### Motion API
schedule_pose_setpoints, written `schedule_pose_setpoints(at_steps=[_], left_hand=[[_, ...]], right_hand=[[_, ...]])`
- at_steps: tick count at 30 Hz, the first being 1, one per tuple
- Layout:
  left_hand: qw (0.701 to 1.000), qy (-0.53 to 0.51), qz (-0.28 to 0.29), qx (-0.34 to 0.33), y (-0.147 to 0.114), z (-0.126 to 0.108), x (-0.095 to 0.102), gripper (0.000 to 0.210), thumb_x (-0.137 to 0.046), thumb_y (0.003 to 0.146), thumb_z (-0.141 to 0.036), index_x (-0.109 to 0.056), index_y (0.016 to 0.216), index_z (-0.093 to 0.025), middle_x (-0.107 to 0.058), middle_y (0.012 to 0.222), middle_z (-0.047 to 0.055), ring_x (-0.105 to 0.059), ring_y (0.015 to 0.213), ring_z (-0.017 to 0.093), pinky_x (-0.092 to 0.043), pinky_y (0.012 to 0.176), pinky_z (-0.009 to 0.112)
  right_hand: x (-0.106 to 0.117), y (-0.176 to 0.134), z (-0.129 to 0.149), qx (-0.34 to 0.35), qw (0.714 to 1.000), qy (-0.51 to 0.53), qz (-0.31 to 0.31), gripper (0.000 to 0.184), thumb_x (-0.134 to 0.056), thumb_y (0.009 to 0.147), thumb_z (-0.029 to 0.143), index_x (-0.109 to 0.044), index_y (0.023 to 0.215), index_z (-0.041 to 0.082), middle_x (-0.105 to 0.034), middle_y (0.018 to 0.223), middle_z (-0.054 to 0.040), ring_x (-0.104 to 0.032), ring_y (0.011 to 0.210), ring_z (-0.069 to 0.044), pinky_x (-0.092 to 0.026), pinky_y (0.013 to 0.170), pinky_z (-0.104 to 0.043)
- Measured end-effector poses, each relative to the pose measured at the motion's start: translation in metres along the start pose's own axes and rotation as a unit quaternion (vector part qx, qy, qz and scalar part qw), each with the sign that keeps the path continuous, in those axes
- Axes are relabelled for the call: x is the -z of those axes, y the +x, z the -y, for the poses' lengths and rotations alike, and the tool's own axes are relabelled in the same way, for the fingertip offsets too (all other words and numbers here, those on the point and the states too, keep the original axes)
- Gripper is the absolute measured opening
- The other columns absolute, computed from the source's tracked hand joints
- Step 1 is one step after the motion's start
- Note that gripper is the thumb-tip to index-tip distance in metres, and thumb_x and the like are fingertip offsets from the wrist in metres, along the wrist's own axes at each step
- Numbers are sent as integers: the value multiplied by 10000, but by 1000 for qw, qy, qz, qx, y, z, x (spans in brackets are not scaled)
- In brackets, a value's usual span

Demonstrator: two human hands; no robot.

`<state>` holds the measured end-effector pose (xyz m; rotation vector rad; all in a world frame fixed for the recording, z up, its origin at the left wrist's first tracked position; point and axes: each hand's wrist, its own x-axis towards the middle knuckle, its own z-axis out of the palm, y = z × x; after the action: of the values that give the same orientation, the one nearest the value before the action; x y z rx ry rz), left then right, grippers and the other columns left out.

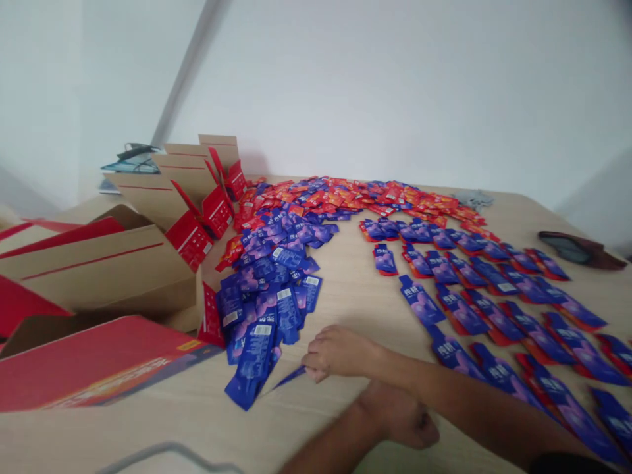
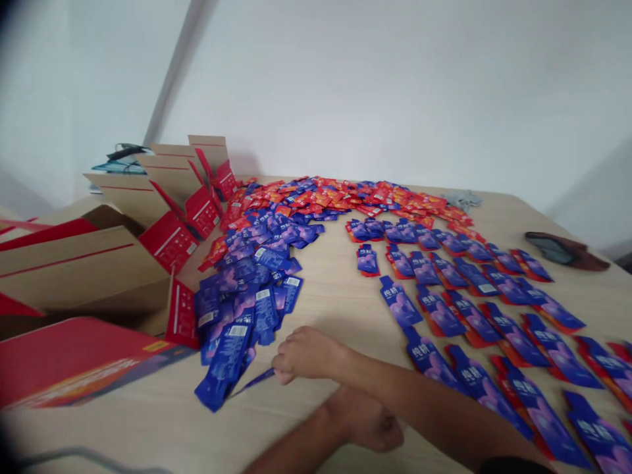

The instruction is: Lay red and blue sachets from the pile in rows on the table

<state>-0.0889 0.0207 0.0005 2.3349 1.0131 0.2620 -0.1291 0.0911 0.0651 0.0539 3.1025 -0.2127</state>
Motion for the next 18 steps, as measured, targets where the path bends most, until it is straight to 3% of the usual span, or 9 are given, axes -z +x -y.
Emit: schedule_pose_setpoints(at_steps=[3,6,10,14,18], left_hand=[[997,66,-39,-25,0,2,-3,365,-680,759,-421,-767,957,-127,-794,827,142,-704,698,305,-469,589,369],[995,78,-48,-44,-1,1,-1,279,-650,760,-404,-757,857,-166,-793,772,101,-690,631,254,-405,539,350],[995,82,-46,-35,-4,0,2,206,-645,781,-397,-733,793,-211,-776,705,39,-669,559,209,-299,483,353],[997,70,-26,-31,-7,5,-4,180,-694,797,-386,-742,812,-213,-802,754,32,-681,578,178,-292,482,334],[998,58,-12,-32,1,18,-22,190,-766,812,-398,-741,806,-209,-808,773,20,-679,617,157,-315,497,306]], right_hand=[[5,-20,-6,-49,997,55,-35,217,-614,1023,365,-755,937,224,-777,857,0,-663,741,-161,-453,676,-268],[17,-55,-18,-133,971,173,-97,284,-576,1029,371,-758,891,203,-750,806,2,-618,685,-135,-419,638,-241],[47,-126,-47,-289,893,287,-192,451,-499,1050,481,-716,790,183,-639,674,7,-545,623,-128,-367,575,-236],[69,-205,-90,-426,816,243,-308,511,-507,999,574,-589,653,207,-594,690,-6,-544,665,-158,-424,632,-265],[71,-272,-143,-538,716,238,-375,526,-524,926,690,-680,741,223,-574,622,-2,-534,592,-182,-442,562,-294]])
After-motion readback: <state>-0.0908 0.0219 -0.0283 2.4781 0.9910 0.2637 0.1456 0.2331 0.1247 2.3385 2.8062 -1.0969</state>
